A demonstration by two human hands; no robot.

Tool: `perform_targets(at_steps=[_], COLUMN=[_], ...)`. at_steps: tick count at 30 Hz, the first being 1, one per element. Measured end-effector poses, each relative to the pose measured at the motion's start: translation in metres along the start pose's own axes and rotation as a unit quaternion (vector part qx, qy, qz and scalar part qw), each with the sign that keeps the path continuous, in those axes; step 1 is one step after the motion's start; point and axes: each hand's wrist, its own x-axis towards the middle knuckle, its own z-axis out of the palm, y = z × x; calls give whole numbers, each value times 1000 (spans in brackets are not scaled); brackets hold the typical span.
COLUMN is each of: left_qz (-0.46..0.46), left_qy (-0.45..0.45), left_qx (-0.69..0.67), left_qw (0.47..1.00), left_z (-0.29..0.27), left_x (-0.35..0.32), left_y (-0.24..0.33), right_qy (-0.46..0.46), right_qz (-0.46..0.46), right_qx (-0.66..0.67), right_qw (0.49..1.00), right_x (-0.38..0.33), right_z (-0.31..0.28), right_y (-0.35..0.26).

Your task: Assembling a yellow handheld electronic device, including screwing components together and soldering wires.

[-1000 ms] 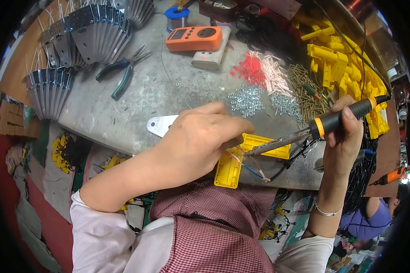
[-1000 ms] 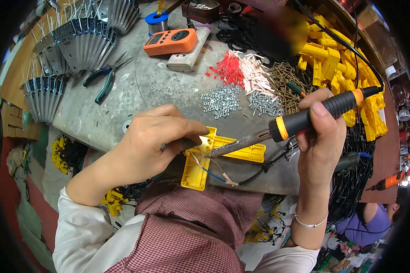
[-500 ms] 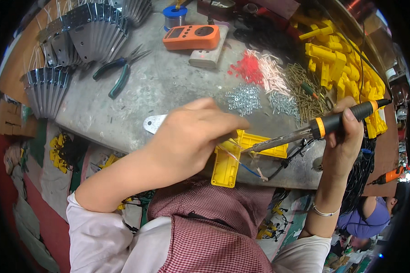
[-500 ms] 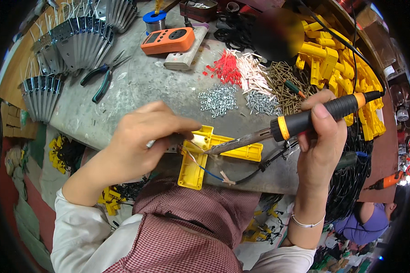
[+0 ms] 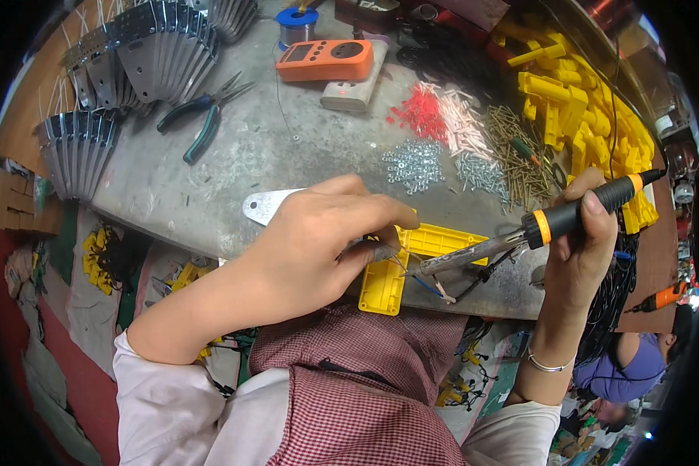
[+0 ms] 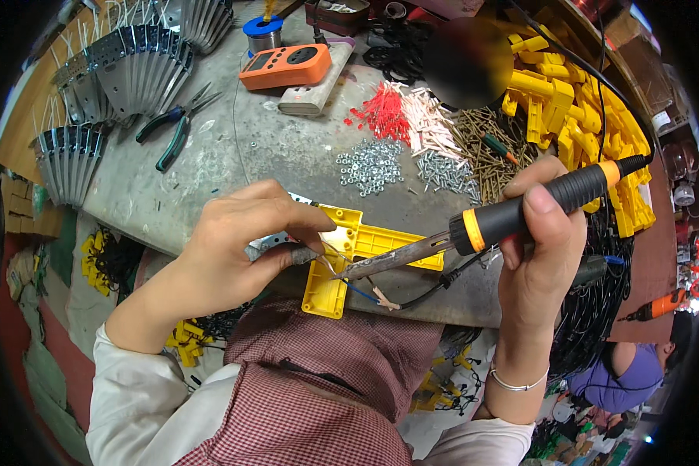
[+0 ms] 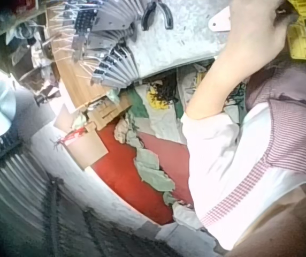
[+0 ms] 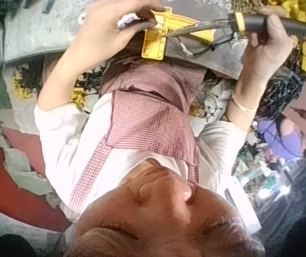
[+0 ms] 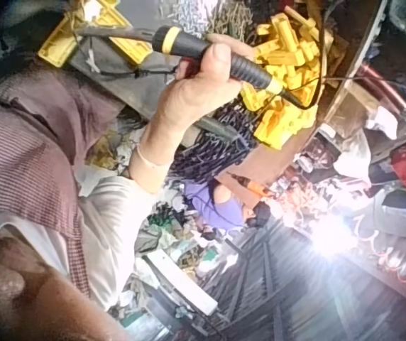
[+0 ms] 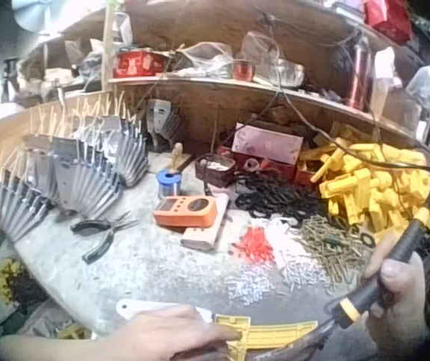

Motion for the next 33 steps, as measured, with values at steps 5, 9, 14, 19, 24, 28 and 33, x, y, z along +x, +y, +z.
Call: perform_targets(at_steps=[5,9,14,19,24,28,33], left_qz=[-17,-25,-27,-20,-8,-188,11], left_qy=[-2,-10,-27,-15,61,67,25], left_qx=[-5,-2,-22,-2,207,229,159], left_qw=[1000,1000,999,1000,976,953,987], left_z=[1,0,5,5,-17,-44,-22], left_x=[-1,-1,-1,-2,-6,-19,-15], left_y=[0,1,0,2,-19,-60,-36], right_qy=[29,14,20,27,40,24,45], right_qz=[-9,0,-1,-5,-10,-15,-48], right_qx=[-22,-19,-32,-32,-28,-16,37], right_qw=[999,1000,999,999,999,999,997], right_x=[1,3,1,0,1,3,12], right_z=[7,6,8,9,2,-2,-17], right_y=[-2,0,-2,-4,-2,-2,-1])
